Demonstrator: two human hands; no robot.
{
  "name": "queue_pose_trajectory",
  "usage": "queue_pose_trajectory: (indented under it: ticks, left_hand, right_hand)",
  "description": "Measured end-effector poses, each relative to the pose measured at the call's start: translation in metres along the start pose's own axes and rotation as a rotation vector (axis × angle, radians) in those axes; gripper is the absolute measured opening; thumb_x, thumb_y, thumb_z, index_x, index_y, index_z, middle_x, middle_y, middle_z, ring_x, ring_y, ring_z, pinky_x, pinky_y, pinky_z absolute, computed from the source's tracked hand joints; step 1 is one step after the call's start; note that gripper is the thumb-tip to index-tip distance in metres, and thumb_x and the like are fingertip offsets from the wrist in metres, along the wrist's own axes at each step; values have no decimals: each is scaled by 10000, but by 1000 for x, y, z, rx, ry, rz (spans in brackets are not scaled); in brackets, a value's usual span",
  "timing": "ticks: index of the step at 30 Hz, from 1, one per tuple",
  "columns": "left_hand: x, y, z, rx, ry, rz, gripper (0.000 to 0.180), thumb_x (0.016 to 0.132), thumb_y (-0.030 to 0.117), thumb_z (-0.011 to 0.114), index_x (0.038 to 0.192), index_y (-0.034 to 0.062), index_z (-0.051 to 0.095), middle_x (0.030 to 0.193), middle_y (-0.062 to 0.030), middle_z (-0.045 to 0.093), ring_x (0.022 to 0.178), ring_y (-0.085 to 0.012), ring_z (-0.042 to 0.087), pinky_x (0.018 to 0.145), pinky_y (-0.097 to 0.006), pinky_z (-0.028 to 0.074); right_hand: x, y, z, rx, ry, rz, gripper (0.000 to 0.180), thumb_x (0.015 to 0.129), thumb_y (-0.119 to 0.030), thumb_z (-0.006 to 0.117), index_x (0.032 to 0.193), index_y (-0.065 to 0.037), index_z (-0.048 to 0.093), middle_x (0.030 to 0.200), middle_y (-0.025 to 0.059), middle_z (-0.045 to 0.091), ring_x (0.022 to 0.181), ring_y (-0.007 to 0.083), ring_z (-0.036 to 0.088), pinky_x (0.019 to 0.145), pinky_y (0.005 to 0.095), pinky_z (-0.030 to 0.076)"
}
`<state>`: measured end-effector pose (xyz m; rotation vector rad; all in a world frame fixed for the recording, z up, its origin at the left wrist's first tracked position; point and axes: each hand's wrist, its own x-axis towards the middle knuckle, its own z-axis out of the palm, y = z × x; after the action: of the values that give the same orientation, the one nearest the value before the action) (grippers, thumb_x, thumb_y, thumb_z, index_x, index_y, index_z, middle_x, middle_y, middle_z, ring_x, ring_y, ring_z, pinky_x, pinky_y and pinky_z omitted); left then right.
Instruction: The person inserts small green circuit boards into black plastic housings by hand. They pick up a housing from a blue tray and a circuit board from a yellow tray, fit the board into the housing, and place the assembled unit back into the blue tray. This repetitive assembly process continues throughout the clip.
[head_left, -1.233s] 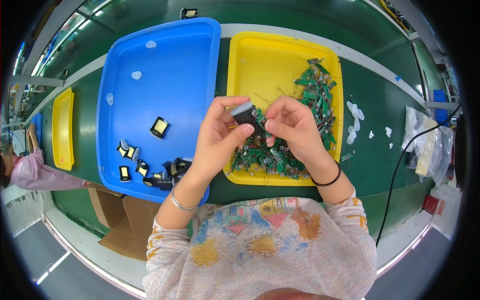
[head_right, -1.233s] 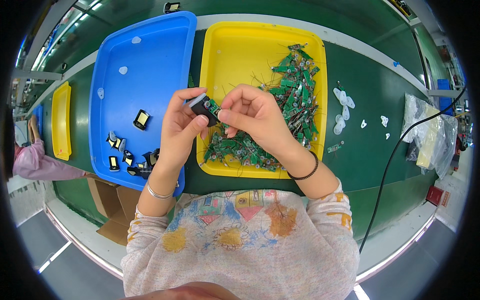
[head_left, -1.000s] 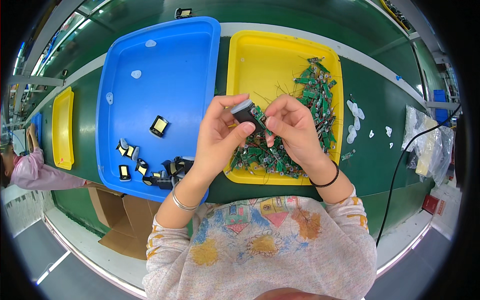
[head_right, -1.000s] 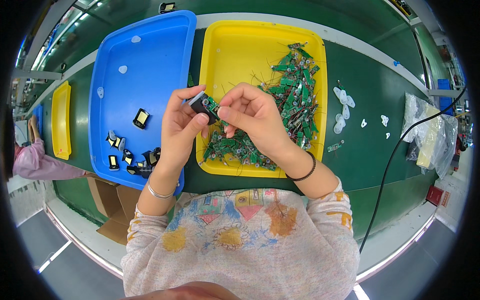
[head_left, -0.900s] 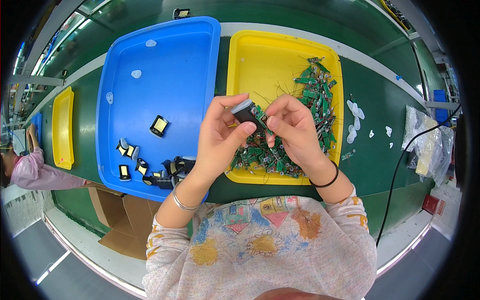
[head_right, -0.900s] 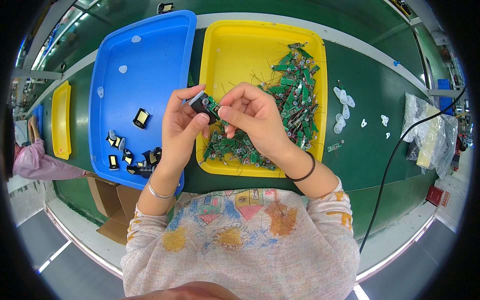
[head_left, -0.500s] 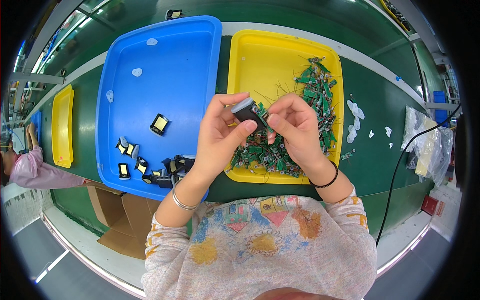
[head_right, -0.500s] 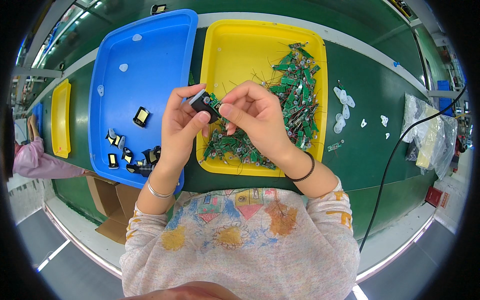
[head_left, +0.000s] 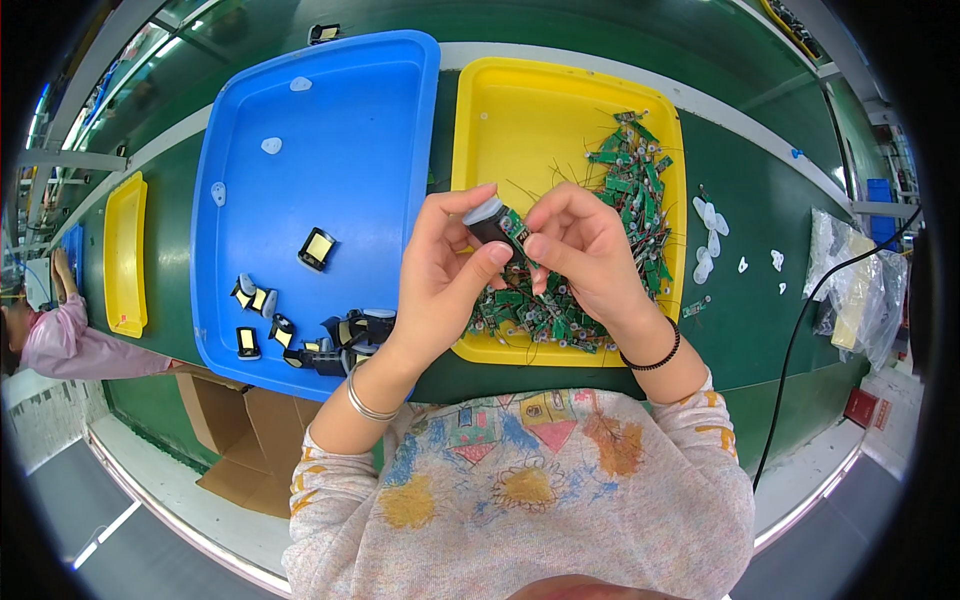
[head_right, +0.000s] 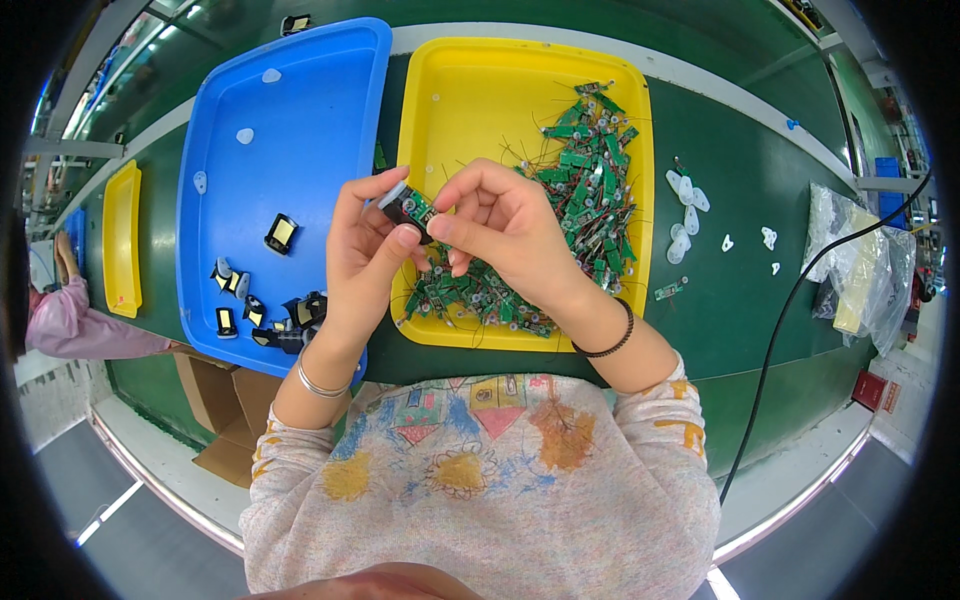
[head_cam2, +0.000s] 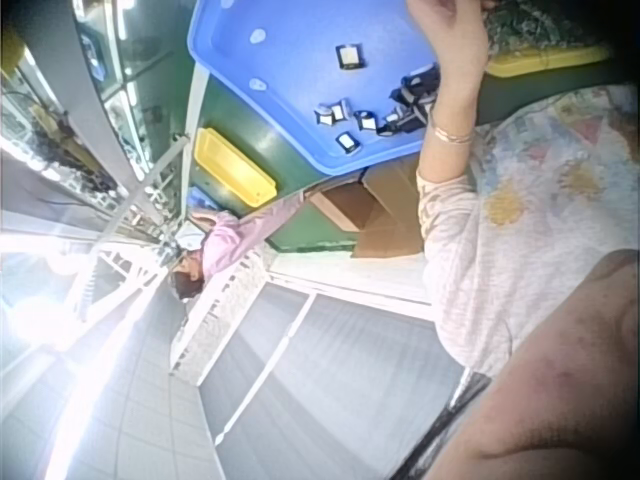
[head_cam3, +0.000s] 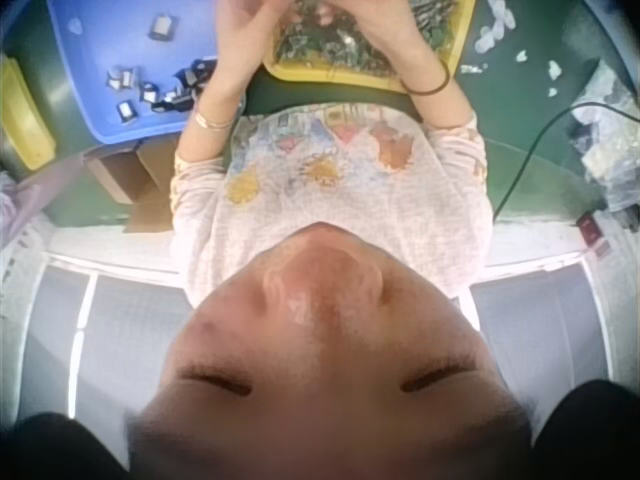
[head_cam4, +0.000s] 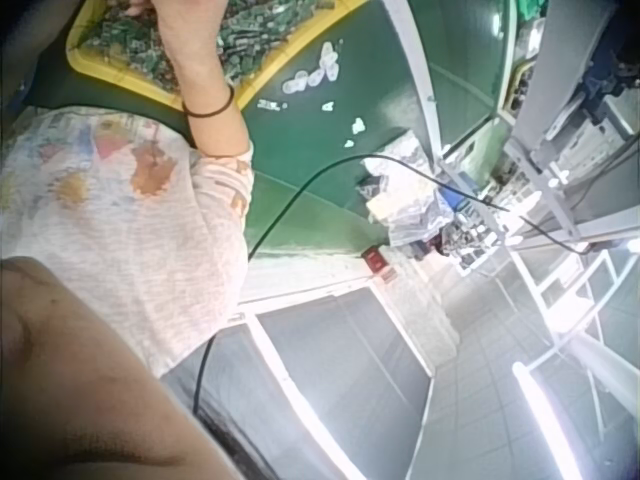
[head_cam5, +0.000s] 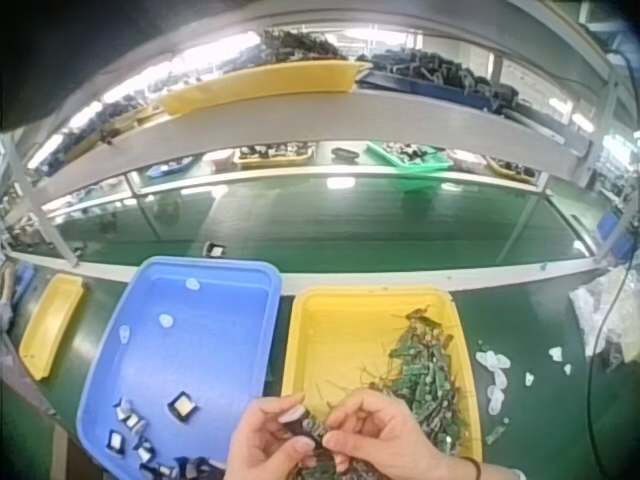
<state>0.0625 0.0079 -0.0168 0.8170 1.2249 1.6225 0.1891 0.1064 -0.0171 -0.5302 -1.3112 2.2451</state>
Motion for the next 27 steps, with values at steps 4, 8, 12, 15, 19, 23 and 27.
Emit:
queue_pose_trajectory:
  ticks: [4, 8, 12, 15, 19, 23, 27]
  left_hand:
    - [-1, -2, -1, 119, -1, 70, 400, 811, 28, 574, 1179, 21, 418, 921, -66, 535, 771, -98, 503, 617, -220, 472]
    - [-3, -7, -6, 218, -34, 140, 426, 811, 32, 571, 1204, 14, 408, 959, -75, 533, 812, -113, 517, 664, -240, 478]
    - [4, -10, -8, 202, -114, 234, 410, 816, 14, 541, 1206, 13, 415, 1087, -109, 525, 883, -141, 533, 712, -255, 475]
    - [5, -5, -8, 171, -170, 231, 382, 846, 68, 489, 1211, 16, 387, 1210, -173, 456, 1058, -195, 459, 874, -329, 376]
    - [6, -1, -8, 201, -115, 240, 376, 809, -9, 530, 1177, 7, 451, 1198, -127, 491, 985, -166, 535, 768, -270, 475]
    - [2, -3, -17, 123, -134, 205, 386, 784, -17, 573, 1156, 5, 472, 1204, -127, 490, 1004, -166, 531, 788, -279, 476]
    - [1, 1, -15, 95, -135, 195, 429, 766, -5, 595, 1165, -3, 439, 1214, -176, 471, 1046, -212, 516, 880, -333, 425]
  right_hand:
    - [1, -2, -2, -47, -21, 67, 128, 790, -60, 619, 871, -4, 537, 665, 22, 560, 548, 72, 543, 503, 191, 476]
    - [1, -7, -1, -87, -44, 115, 121, 795, -68, 616, 859, 5, 544, 676, 30, 570, 566, 70, 552, 518, 189, 482]
    - [-3, -1, 6, -147, 0, -9, 102, 786, -49, 617, 834, 8, 547, 707, 32, 580, 581, 70, 558, 525, 192, 482]
    - [-6, 1, 9, -358, 64, -121, 83, 768, -26, 621, 805, 5, 554, 723, 39, 582, 588, 78, 563, 533, 203, 481]
    - [-6, 2, 8, -520, 69, -196, 82, 747, -12, 631, 789, 2, 563, 746, 62, 589, 595, 97, 574, 546, 218, 480]
    - [-4, -3, 10, -582, 7, -328, 102, 739, -19, 642, 816, 4, 579, 778, 77, 598, 612, 126, 587, 555, 221, 475]
    - [-6, -2, 10, -615, 10, -347, 123, 728, -16, 647, 838, 4, 593, 780, 78, 594, 663, 147, 597, 559, 229, 474]
